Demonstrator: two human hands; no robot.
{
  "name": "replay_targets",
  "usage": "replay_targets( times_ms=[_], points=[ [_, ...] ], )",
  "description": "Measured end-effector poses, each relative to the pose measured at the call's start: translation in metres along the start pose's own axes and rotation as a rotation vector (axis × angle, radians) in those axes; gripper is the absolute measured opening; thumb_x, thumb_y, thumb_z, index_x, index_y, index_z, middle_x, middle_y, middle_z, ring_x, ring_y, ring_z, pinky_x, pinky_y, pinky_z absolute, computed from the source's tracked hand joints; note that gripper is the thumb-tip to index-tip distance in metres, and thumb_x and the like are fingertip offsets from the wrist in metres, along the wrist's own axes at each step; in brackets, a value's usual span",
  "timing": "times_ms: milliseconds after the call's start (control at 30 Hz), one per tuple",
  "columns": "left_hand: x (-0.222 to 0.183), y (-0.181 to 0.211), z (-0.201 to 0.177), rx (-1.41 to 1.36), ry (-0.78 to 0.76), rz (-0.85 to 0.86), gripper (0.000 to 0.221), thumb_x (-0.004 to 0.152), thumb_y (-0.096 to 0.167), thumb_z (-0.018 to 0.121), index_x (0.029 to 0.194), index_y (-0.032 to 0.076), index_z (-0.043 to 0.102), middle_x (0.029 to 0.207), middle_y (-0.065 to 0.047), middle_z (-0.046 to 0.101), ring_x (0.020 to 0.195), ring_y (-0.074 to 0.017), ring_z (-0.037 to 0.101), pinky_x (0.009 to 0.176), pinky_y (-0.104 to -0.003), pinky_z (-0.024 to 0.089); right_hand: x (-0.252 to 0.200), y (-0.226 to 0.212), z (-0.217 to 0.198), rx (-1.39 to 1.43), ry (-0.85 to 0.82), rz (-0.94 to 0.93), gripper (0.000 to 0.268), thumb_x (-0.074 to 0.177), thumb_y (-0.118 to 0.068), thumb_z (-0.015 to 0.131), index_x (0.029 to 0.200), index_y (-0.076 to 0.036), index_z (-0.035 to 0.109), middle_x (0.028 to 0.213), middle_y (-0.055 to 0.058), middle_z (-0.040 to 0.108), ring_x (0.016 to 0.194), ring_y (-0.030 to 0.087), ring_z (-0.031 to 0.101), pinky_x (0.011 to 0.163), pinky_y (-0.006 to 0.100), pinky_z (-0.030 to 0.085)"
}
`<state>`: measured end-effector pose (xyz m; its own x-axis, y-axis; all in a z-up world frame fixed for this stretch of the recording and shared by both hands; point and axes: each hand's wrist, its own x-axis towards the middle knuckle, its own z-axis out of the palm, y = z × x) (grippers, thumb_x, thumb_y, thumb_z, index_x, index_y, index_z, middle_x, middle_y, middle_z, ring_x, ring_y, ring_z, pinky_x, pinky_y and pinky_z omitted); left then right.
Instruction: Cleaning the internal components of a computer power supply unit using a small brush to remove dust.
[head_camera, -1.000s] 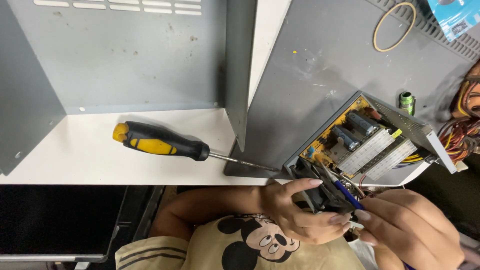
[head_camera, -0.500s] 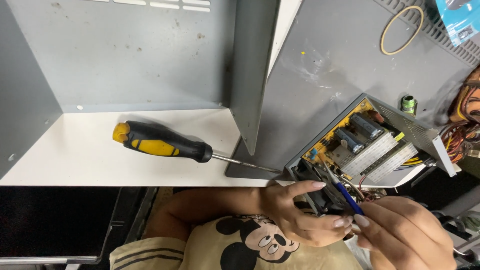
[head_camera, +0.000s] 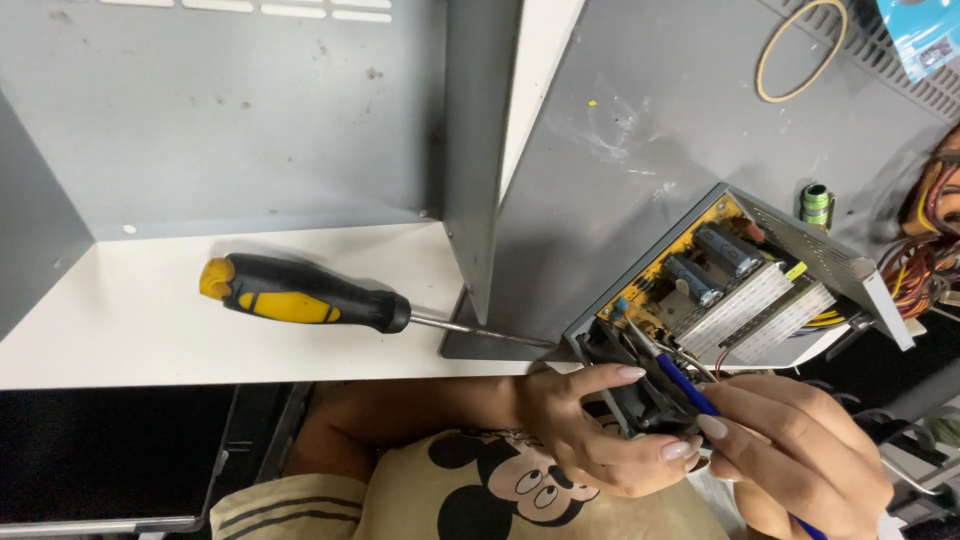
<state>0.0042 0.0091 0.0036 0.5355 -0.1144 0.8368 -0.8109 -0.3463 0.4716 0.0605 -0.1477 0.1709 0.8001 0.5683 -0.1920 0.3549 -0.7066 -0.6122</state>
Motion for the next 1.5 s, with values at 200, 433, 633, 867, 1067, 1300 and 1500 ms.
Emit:
replay_targets(
  times_ms=[200,433,633,867,1067,1300,1500],
  points=[
    [0.000,-0.001,-0.002,0.006,-0.011,0.009,0.025,0.105,0.032,0.058,0.124,0.023,0.070,0.130,0.012,0.063,0.133,-0.0014,0.045,0.106,-0.044,0.055,-0.006,0.005,0.000,0.104,-0.006,0.041,0.019,0.096,-0.021,0.055,0.102,-0.004,0.061,0.090,0.015,0.075,0.081,0.030,0.074,0.082,0.039,0.067],
    [0.001,-0.002,0.000,-0.011,0.010,0.005,0.021,0.105,0.028,0.063,0.123,0.022,0.071,0.128,0.011,0.065,0.133,-0.0024,0.046,0.107,-0.047,0.055,-0.017,-0.001,0.001,-0.015,0.111,0.175,0.030,0.093,-0.030,0.051,0.090,-0.003,0.063,0.092,0.018,0.075,0.084,0.032,0.074,0.083,0.042,0.067],
    [-0.002,0.002,0.001,0.019,0.013,0.002,0.023,0.102,0.029,0.061,0.122,0.023,0.072,0.128,0.008,0.064,0.131,-0.0032,0.047,0.102,-0.044,0.059,-0.012,0.006,0.003,-0.068,0.032,-0.060,0.026,0.093,-0.024,0.058,0.097,0.001,0.065,0.096,0.019,0.073,0.088,0.038,0.074,0.085,0.045,0.068],
    [0.002,-0.003,0.001,0.020,0.018,0.006,0.021,0.103,0.028,0.063,0.122,0.023,0.072,0.128,0.010,0.066,0.131,-0.0047,0.047,0.106,-0.046,0.056,-0.010,0.001,0.001,-0.061,0.083,0.002,0.028,0.091,-0.024,0.057,0.089,0.003,0.066,0.091,0.019,0.073,0.084,0.034,0.074,0.082,0.044,0.066],
    [0.004,-0.004,0.001,0.038,0.042,0.010,0.022,0.102,0.030,0.064,0.121,0.023,0.072,0.127,0.010,0.066,0.127,-0.0018,0.052,0.104,-0.044,0.057,-0.008,0.006,0.003,-0.070,0.067,-0.073,0.028,0.095,-0.023,0.055,0.099,0.003,0.065,0.096,0.022,0.073,0.087,0.036,0.075,0.085,0.045,0.066],
    [-0.002,-0.001,0.003,0.045,0.031,0.026,0.024,0.107,0.033,0.062,0.125,0.022,0.072,0.132,0.006,0.066,0.131,-0.0046,0.050,0.105,-0.047,0.057,0.011,0.013,0.000,0.087,-0.037,-0.110,0.025,0.097,-0.021,0.052,0.103,0.001,0.063,0.097,0.020,0.075,0.083,0.033,0.073,0.081,0.040,0.065],
    [-0.009,0.005,0.014,0.127,0.109,0.013,0.022,0.102,0.031,0.061,0.120,0.026,0.073,0.126,0.009,0.064,0.128,-0.0020,0.050,0.108,-0.046,0.045,0.019,0.021,0.007,0.153,-0.047,-0.138,0.017,0.094,-0.017,0.061,0.098,-0.002,0.066,0.093,0.013,0.076,0.081,0.031,0.077,0.078,0.038,0.066]
  ],
)
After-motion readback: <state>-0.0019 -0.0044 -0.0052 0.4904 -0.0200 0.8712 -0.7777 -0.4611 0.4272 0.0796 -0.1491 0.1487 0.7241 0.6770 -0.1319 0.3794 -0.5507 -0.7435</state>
